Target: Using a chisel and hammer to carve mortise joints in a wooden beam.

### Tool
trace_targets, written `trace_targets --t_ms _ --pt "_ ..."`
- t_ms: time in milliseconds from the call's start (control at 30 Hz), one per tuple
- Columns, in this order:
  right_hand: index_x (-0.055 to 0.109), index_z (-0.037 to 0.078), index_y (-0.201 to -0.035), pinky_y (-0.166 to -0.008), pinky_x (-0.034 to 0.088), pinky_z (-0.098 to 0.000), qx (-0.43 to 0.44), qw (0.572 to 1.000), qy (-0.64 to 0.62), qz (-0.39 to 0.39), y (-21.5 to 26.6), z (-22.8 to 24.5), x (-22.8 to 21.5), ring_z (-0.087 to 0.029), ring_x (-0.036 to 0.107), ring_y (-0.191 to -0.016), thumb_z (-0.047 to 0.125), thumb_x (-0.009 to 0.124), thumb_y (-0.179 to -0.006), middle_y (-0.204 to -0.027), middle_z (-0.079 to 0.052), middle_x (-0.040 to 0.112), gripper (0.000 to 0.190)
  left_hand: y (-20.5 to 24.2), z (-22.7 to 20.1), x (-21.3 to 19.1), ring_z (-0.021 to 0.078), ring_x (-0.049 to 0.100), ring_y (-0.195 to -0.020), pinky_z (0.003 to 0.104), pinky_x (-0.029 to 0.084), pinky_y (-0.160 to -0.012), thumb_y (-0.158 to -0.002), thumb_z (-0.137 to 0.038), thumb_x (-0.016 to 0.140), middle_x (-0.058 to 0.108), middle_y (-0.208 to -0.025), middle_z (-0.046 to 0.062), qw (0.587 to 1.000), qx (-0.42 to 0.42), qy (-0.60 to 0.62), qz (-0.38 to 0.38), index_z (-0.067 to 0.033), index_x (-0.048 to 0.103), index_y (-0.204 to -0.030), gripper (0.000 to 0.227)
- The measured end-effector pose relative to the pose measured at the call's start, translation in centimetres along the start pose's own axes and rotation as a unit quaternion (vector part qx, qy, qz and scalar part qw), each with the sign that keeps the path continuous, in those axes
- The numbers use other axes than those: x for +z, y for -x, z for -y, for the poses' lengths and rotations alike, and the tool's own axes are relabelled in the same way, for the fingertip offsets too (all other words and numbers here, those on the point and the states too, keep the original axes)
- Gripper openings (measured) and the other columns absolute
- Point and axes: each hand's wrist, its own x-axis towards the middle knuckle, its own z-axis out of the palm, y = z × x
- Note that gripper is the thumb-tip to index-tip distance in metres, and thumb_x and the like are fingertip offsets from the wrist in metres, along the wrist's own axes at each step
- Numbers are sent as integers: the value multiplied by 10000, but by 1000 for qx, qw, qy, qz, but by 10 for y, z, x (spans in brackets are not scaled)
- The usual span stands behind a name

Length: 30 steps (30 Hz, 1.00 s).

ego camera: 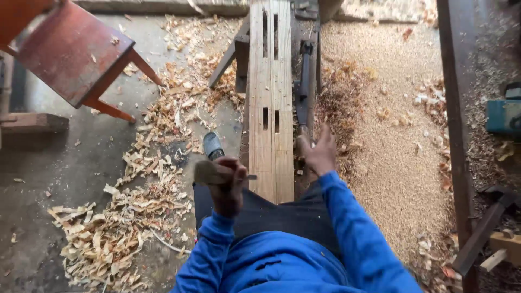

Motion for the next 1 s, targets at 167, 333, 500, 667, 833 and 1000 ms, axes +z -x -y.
trace_targets --t_ms 167,333,500,667,833,1000 --pt "455 39 -1462 -1065 451 -496 12 995 103 16 -74 -118 91 -459 533 -1265 416 783 -850 -1384 -292 541 790 -2 6 -18 158 553 -807 347 500 -791 -1040 -193 664 565 -905 44 984 12 172 -34 -33 519 -1240 294" --pt "599 23 -1343 -1033 525 -433 68 980 122 144 -40 -108 80 -374 654 -1189 407 822 -785 -1274 -231 672 714 13 11 -35 186 561 -874 358 484 -845 -1062 -265 628 564 -890 55 986 34 156 -56 -20 525 -1249 325" --pt "655 42 -1305 -1017 521 -451 13 988 114 102 -37 -83 47 -382 653 -1168 492 758 -876 -1246 -238 686 630 9 5 -24 203 571 -883 378 488 -862 -1027 -310 655 574 -895 62 986 22 156 -61 -8 536 -1220 378" --pt "644 39 -1324 -1060 501 -448 23 999 24 -10 -116 -57 49 -388 623 -1219 512 725 -887 -1294 -252 651 649 -6 -8 -15 221 589 -917 393 489 -902 -1004 -399 696 579 -915 77 992 65 112 -12 -10 547 -1131 436" --pt "435 61 -1486 -1087 420 -509 23 997 61 -49 -184 -18 55 -443 485 -1317 483 720 -877 -1451 -266 462 794 -17 -1 -19 235 577 -941 407 486 -917 -949 -486 756 569 -967 86 986 93 135 10 -20 542 -1047 522" --pt "353 14 -1523 -1077 426 -528 29 995 89 -26 -262 -32 90 -472 490 -1304 463 722 -892 -1440 -308 461 858 -15 93 -117 265 612 -840 433 505 -832 -895 -520 778 602 -874 117 976 125 174 34 -2 522 -1108 616"
